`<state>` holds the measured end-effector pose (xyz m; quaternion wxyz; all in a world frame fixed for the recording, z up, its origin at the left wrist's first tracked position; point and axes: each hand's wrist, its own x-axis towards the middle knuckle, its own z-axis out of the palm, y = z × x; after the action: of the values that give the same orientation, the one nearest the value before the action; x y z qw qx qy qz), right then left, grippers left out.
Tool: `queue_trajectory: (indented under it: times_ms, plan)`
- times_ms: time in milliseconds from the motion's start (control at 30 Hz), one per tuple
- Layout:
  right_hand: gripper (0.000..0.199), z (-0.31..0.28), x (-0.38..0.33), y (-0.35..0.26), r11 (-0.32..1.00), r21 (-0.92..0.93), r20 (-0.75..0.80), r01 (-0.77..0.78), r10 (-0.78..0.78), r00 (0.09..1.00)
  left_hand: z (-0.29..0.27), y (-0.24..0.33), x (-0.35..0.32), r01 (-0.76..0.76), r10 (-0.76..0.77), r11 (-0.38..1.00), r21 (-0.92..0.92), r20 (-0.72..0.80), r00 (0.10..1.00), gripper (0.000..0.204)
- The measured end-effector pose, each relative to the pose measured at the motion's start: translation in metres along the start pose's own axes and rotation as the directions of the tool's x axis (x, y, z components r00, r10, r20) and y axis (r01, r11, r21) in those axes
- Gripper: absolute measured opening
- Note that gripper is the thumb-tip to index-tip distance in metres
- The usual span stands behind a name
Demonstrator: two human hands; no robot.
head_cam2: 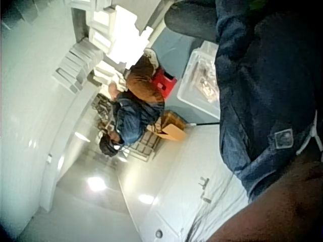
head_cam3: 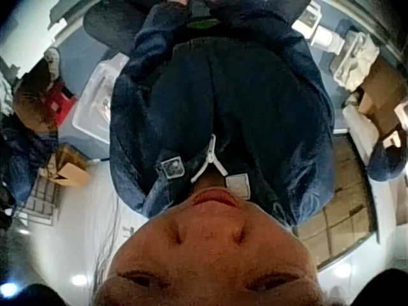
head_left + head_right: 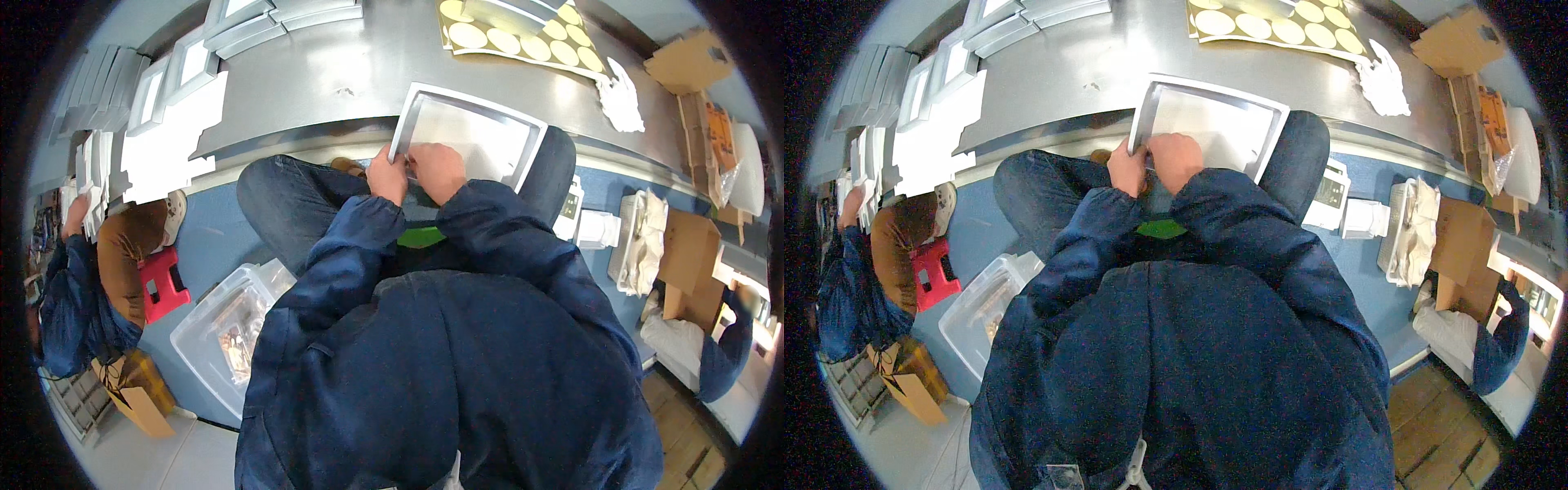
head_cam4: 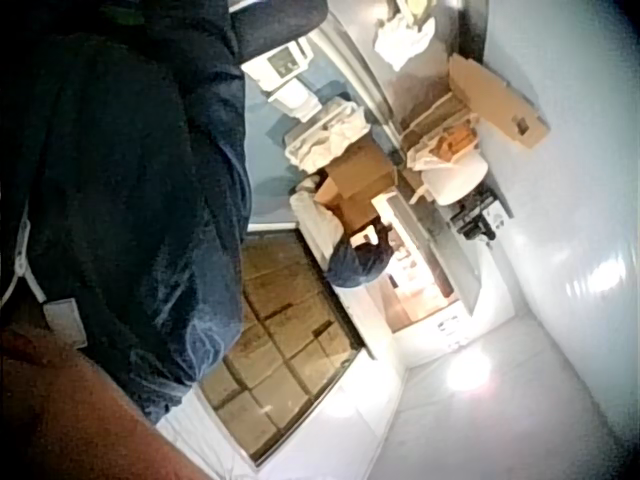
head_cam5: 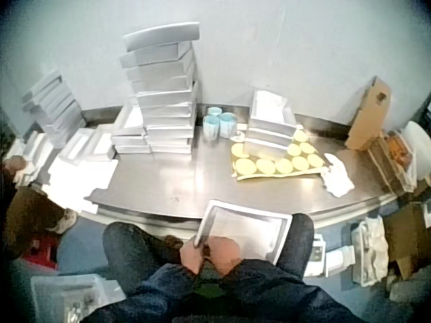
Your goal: The person folds flat cardboard cutouts into rectangular boxes, pressing the edges to secure them, and sets the finished boxes aside.
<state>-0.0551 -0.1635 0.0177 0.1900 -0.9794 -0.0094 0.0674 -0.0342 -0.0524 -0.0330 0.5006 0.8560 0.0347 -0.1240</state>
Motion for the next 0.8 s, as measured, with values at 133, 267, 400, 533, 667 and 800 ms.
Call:
queue_trajectory:
  times_ms: [133, 267, 400, 533, 667, 800]
  plan:
    - [0.014, 0.014, 0.008, 0.011, 0.997, 0.006, 0.021, -0.078, 0.078, 0.997, 0.008, 0.004, 0.0, -0.021, 0.019, 1.0, -0.019, -0.074, 0.997, 0.025]
    - [0.013, 0.015, 0.009, 0.017, 0.995, 0.095, -0.057, -0.032, 0.038, 0.998, 0.009, -0.003, 0.009, -0.079, 0.08, 0.997, 0.026, -0.054, 0.995, 0.025]
    - [0.014, 0.008, 0.006, 0.009, 0.994, 0.101, -0.04, 0.031, -0.027, 0.999, -0.004, -0.019, 0.028, 0.25, -0.134, 0.899, -0.358, 0.319, 0.938, 0.03]
    - [0.013, 0.012, 0.013, 0.014, 0.982, 0.051, 0.118, -0.182, 0.174, 0.978, -0.014, 0.02, 0.007, 0.449, -0.202, 0.648, -0.615, 0.43, 0.88, 0.03]
    - [0.015, 0.015, 0.014, 0.017, 0.978, 0.182, -0.071, -0.102, 0.116, 0.991, -0.019, 0.019, 0.003, 0.362, -0.075, 0.663, -0.655, 0.423, 0.903, 0.038]
    - [0.016, 0.016, 0.011, 0.024, 0.971, 0.234, -0.121, 0.049, -0.021, 0.992, -0.016, 0.005, 0.008, 0.448, -0.097, 0.549, -0.706, 0.478, 0.873, 0.039]
